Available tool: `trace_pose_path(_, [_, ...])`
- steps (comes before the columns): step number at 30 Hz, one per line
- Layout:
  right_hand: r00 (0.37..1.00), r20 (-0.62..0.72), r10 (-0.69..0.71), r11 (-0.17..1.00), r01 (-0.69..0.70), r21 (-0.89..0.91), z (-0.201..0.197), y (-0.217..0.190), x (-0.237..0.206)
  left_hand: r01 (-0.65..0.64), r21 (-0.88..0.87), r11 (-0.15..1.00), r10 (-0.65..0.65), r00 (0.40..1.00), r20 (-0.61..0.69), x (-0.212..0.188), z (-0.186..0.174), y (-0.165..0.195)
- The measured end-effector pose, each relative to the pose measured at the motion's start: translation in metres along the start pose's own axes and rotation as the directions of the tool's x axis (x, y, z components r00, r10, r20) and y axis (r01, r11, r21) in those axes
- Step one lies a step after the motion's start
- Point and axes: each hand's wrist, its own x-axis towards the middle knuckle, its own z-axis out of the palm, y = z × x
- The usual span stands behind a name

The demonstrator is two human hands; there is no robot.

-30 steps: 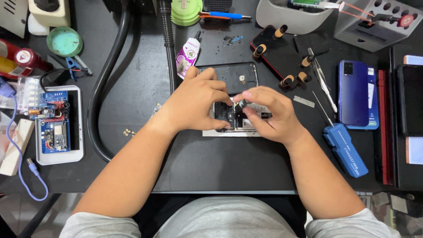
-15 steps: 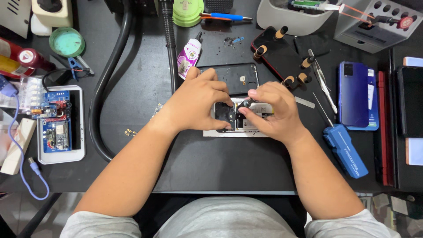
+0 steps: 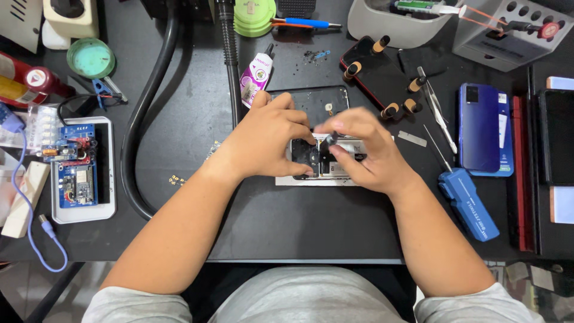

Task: The person uses a screwdriver to tighten screws on the back of a disassembled smartphone. They then place the back cover onto the phone, press it into place, and wipe the surface with an orange cloth.

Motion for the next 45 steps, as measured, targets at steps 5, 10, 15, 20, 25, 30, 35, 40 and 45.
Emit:
trace_pose_path(5, [0.999, -0.022, -0.026, 0.994, 0.023, -0.105, 0.001, 0.0, 0.001, -0.004, 0.038, 0.999, 0.004, 1.0, -0.008, 0.001, -0.001, 0.002])
trace_pose_path(10, [0.998, -0.06, -0.008, 0.996, 0.003, -0.092, 0.001, 0.002, -0.001, 0.017, 0.024, 1.0, -0.017, 1.0, 0.006, 0.0, -0.002, 0.004])
trace_pose_path(15, [0.995, -0.095, -0.011, 0.992, -0.001, -0.128, 0.001, 0.0, -0.001, 0.015, 0.024, 1.0, -0.015, 1.0, -0.001, 0.001, -0.001, 0.005])
trace_pose_path(20, [0.999, -0.037, -0.011, 1.0, 0.011, -0.01, 0.003, -0.003, 0.0, 0.019, 0.026, 0.999, -0.019, 1.0, 0.006, 0.001, 0.0, 0.004])
trace_pose_path(25, [0.999, -0.028, 0.015, 0.999, -0.014, 0.043, 0.001, -0.002, -0.001, 0.016, 0.023, 1.0, -0.017, 1.0, 0.002, 0.001, -0.001, 0.004])
trace_pose_path(30, [0.998, -0.064, -0.006, 1.0, 0.006, -0.008, 0.003, -0.002, -0.001, 0.017, 0.02, 1.0, -0.018, 1.0, 0.008, 0.001, -0.001, 0.004])
trace_pose_path(35, [1.0, -0.02, 0.023, 0.999, -0.022, 0.044, 0.004, -0.005, 0.001, 0.022, 0.032, 0.999, -0.023, 0.999, 0.024, 0.002, -0.001, 0.005])
trace_pose_path(40, [0.996, 0.013, 0.083, 0.993, -0.084, 0.08, 0.002, -0.004, -0.003, -0.022, 0.019, 1.0, 0.023, 0.999, -0.023, -0.001, -0.003, 0.003])
trace_pose_path(45, [0.974, -0.19, 0.125, 0.986, -0.101, 0.133, 0.001, 0.006, -0.015, -0.037, 0.167, 0.985, 0.066, 0.983, -0.171, -0.007, -0.006, -0.009])
